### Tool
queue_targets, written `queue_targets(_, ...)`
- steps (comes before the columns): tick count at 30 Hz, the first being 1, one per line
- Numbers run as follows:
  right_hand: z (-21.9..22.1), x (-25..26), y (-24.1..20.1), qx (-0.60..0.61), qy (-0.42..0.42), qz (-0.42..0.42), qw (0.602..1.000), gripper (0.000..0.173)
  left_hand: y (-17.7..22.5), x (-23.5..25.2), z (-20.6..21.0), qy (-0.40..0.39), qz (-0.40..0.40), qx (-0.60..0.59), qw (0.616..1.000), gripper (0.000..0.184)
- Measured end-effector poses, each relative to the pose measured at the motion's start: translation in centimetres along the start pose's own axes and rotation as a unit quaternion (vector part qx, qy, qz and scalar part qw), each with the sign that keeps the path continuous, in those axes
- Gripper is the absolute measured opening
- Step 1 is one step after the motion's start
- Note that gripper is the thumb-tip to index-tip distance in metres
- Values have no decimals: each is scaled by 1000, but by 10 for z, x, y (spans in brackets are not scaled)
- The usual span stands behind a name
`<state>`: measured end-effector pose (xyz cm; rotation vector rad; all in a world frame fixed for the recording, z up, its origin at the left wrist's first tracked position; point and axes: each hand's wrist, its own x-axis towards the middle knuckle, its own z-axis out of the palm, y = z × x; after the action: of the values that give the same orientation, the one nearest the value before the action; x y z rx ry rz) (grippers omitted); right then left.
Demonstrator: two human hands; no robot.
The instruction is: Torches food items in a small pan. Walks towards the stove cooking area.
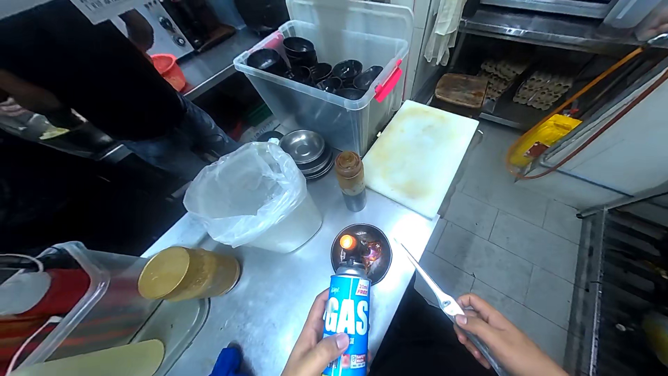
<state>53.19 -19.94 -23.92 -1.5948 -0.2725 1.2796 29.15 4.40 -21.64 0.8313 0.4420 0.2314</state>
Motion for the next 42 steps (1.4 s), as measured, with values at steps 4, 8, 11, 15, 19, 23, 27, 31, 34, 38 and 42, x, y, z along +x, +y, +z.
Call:
queue_targets(4, 0, 0, 1, -3, 9, 8, 1000, 27, -1, 1, -1, 2, 6, 10, 1000, 72)
queue_targets(8, 0, 1, 1, -5, 9, 8, 1000, 29, 1, 2, 1, 11, 4, 10, 1000, 72)
queue_targets(11, -1, 0, 1, -5, 8, 5, 1000, 29, 1, 3, 1, 8, 5, 8, 1000, 72)
queue_targets(15, -1, 0, 1, -6, 10, 9, 1000, 31, 0, 7, 0, 7, 4, 15, 1000, 72)
queue_targets(19, -1, 0, 1, -5, 13, 7, 1000, 30, 0, 10, 0, 7, 4, 13, 1000, 73)
queue_targets(23, 0, 0, 1, -8, 10, 8, 1000, 30, 1, 11, 3, 11, 9, 8, 1000, 75)
queue_targets(27, 0, 1, 0, -8, 5, 7, 1000, 31, 1, 12, 5, 10, 13, 9, 1000, 75)
queue_targets(31, -1, 2, -1, -12, 4, 7, 1000, 31, 2, 12, 5, 10, 15, 9, 1000, 75)
queue_targets(34, -1, 3, -3, -25, 2, 6, 1000, 31, 2, 10, 5, 17, 13, 11, 1000, 75)
queue_targets(38, -1, 5, -2, -36, 5, 8, 999, 31, 2, 8, 3, 13, 9, 13, 1000, 73)
queue_targets(42, 0, 5, -4, -34, -1, 8, 999, 30, 1, 5, 2, 14, 3, 16, 1000, 74)
